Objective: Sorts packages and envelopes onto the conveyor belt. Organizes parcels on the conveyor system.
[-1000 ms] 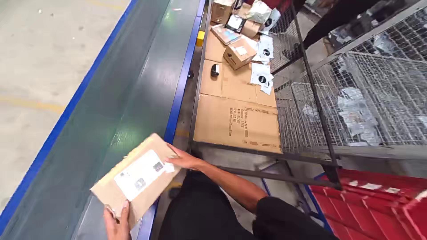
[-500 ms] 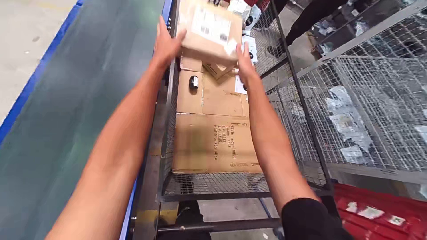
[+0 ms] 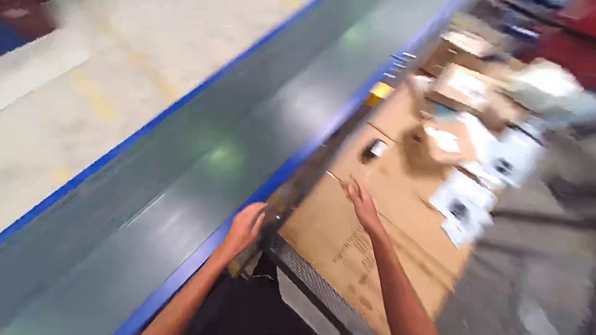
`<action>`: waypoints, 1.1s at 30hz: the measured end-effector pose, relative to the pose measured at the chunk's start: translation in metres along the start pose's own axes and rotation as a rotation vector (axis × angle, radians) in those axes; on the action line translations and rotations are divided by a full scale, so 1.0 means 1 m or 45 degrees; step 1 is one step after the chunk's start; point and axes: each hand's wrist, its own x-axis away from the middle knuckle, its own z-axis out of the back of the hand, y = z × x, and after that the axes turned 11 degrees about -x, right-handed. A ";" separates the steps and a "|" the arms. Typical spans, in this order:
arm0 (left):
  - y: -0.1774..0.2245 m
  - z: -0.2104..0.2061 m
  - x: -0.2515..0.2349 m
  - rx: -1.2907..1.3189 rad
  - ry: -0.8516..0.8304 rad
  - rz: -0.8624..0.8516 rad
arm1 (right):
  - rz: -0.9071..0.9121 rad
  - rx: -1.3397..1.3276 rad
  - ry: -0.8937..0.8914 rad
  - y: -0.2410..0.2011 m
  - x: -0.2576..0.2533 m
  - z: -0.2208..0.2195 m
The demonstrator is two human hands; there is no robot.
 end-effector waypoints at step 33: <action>-0.332 0.204 0.521 0.129 0.974 1.532 | 0.494 0.672 -1.263 0.010 0.291 -0.757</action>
